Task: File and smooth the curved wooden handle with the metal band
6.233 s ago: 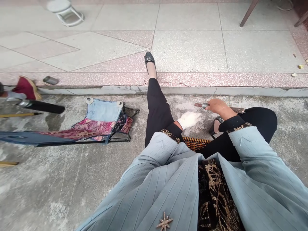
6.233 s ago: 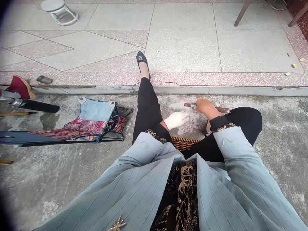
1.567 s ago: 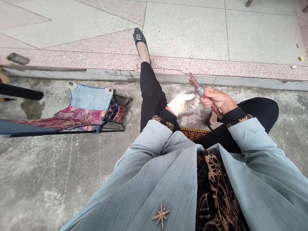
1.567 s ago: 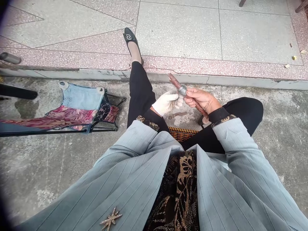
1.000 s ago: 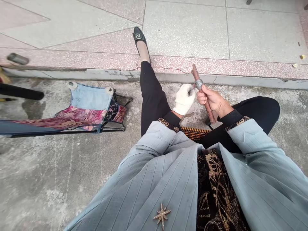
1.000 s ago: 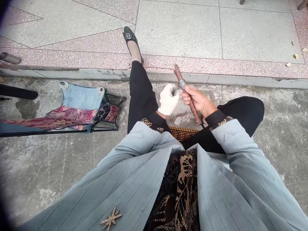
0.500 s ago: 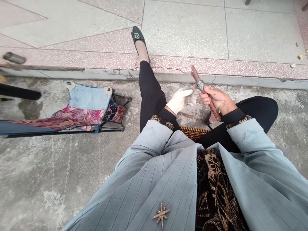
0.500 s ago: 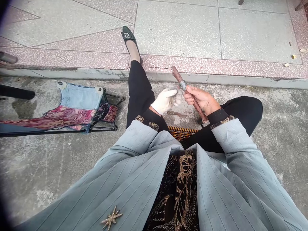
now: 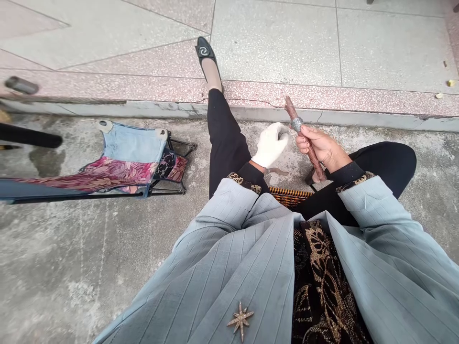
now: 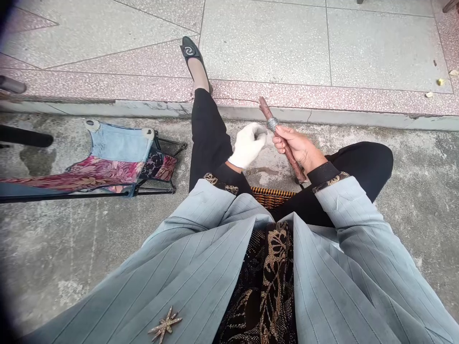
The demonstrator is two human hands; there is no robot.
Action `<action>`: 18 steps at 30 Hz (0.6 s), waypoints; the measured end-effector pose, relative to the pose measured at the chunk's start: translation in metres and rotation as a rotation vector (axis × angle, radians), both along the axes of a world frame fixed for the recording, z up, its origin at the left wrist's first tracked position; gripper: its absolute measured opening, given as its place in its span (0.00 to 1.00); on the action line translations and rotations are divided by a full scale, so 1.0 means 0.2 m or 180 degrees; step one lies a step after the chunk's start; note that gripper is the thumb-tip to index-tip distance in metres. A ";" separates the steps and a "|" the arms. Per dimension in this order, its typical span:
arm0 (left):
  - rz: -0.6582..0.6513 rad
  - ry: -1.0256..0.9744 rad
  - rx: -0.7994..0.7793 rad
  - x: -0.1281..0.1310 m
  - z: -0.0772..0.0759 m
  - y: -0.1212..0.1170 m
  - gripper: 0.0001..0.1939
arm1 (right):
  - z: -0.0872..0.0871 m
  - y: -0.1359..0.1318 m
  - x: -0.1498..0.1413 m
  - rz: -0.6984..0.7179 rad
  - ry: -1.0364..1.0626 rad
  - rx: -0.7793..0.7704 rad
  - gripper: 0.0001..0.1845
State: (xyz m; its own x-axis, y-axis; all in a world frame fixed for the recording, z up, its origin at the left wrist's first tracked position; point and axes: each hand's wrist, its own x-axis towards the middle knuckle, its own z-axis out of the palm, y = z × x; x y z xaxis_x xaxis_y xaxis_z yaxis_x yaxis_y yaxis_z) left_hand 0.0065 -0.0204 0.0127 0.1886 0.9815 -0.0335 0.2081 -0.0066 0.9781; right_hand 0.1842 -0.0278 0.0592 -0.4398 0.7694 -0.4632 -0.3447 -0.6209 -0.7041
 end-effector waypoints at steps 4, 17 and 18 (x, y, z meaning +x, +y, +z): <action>0.0377 0.1207 0.1001 0.02 -0.05 -0.02 0.05 | 0.00 0.01 -0.04 -0.0326 -0.0017 -0.0180 0.16; -0.0365 -0.1912 -0.1533 0.00 -0.02 0.02 0.12 | 0.01 0.02 0.06 0.0428 -0.0022 0.0285 0.24; -0.0489 -0.2042 -0.1707 -0.01 -0.02 0.02 0.12 | 0.01 0.02 0.07 0.0570 -0.0001 0.0340 0.25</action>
